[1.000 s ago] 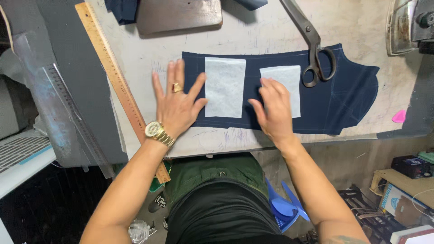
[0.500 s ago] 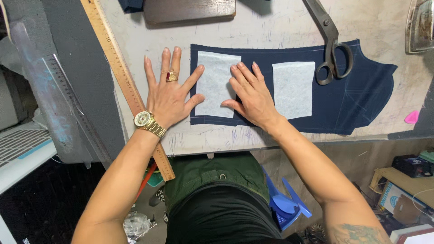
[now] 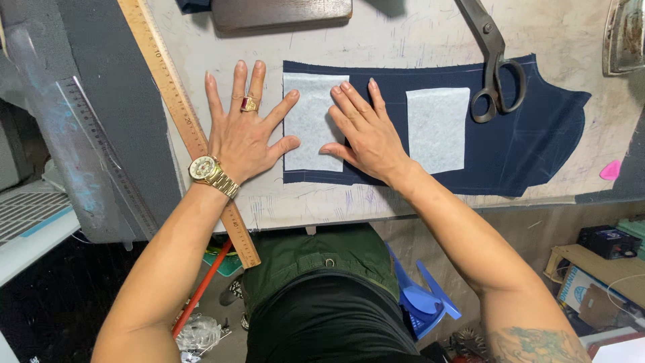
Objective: The person marks a blue fabric piece using a ruler and pink chalk, cuts out a section with shears, places two white interlining pieces onto the fabric, and irons them in place using a wooden block to apply pressure.
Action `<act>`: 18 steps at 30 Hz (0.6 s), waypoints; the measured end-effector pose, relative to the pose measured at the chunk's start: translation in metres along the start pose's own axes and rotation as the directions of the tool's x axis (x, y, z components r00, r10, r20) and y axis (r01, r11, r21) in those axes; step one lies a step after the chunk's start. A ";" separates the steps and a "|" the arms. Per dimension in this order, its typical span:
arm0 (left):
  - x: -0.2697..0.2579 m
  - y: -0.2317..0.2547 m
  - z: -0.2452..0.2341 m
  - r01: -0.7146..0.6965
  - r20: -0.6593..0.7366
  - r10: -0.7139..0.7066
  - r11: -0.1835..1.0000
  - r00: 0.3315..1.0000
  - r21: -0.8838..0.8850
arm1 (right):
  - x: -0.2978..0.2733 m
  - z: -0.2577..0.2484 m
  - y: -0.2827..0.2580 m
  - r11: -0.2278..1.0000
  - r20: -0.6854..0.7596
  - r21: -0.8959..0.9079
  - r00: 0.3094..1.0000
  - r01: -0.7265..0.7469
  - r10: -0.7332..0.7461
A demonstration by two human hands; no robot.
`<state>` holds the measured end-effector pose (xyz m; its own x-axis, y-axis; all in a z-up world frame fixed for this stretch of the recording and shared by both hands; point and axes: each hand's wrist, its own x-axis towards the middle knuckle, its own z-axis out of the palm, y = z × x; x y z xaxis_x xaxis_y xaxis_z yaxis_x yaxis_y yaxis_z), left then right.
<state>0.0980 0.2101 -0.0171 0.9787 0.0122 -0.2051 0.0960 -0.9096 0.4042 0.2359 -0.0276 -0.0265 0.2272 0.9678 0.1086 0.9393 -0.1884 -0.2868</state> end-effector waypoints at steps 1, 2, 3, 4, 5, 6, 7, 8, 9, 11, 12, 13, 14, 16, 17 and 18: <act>0.000 -0.001 0.000 0.000 0.001 0.000 1.000 1.000 -0.001 | 0.000 -0.001 0.000 1.000 0.001 0.001 1.000 0.000 0.000; 0.000 -0.001 0.000 -0.008 -0.011 0.008 1.000 1.000 -0.008 | 0.000 -0.002 0.000 1.000 -0.003 0.009 1.000 -0.001 0.001; -0.001 -0.002 -0.001 -0.017 -0.023 0.016 1.000 1.000 -0.015 | 0.000 -0.002 -0.001 1.000 -0.007 0.017 1.000 -0.002 0.002; -0.001 -0.001 -0.002 -0.015 -0.022 0.015 1.000 1.000 -0.016 | 0.000 -0.003 -0.002 1.000 -0.006 0.018 1.000 -0.002 0.002; 0.000 -0.001 -0.003 -0.009 -0.009 0.009 1.000 1.000 -0.016 | 0.000 -0.004 -0.003 1.000 0.005 0.010 1.000 -0.008 0.008; 0.000 0.000 -0.004 -0.003 0.001 0.003 1.000 1.000 -0.015 | 0.001 -0.005 -0.003 1.000 0.015 0.000 1.000 -0.013 0.013; 0.001 -0.001 -0.005 -0.002 0.000 0.002 1.000 1.000 -0.015 | 0.001 -0.004 -0.003 1.000 0.014 0.000 1.000 -0.011 0.011; 0.001 -0.002 -0.005 -0.008 -0.002 0.008 1.000 1.000 -0.018 | 0.001 -0.004 -0.004 1.000 0.019 -0.002 1.000 -0.014 0.014; 0.001 -0.003 -0.005 -0.014 -0.003 0.014 1.000 1.000 -0.022 | 0.000 -0.004 -0.004 1.000 0.024 -0.003 1.000 -0.018 0.018; 0.001 -0.003 -0.006 -0.020 -0.002 0.020 1.000 1.000 -0.022 | 0.000 -0.003 -0.004 1.000 0.025 0.001 1.000 -0.017 0.017; 0.001 -0.004 -0.007 -0.021 -0.001 0.021 1.000 1.000 -0.018 | 0.001 -0.002 -0.004 1.000 0.023 0.006 1.000 -0.014 0.014; 0.001 -0.005 -0.007 -0.021 -0.001 0.021 1.000 1.000 -0.018 | 0.001 -0.001 -0.004 1.000 0.023 0.007 1.000 -0.013 0.013; 0.001 -0.006 -0.008 -0.021 0.016 0.021 1.000 1.000 -0.021 | 0.000 -0.001 -0.004 1.000 0.022 0.002 1.000 -0.014 0.014; 0.000 -0.008 -0.009 -0.023 0.032 0.024 0.999 0.999 -0.025 | 0.000 0.000 -0.005 1.000 0.021 -0.005 1.000 -0.017 0.017; 0.000 -0.009 -0.009 -0.032 0.033 0.033 0.999 0.999 -0.020 | -0.001 0.001 -0.005 1.000 0.017 -0.012 1.000 -0.013 0.014; 0.000 -0.010 -0.009 -0.043 0.034 0.044 0.999 0.998 -0.014 | -0.001 0.002 -0.006 1.000 0.012 -0.019 1.000 -0.011 0.012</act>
<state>0.0991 0.2229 -0.0131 0.9752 -0.0416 -0.2173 0.0562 -0.9034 0.4251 0.2297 -0.0268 -0.0268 0.2351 0.9674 0.0943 0.9414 -0.2024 -0.2699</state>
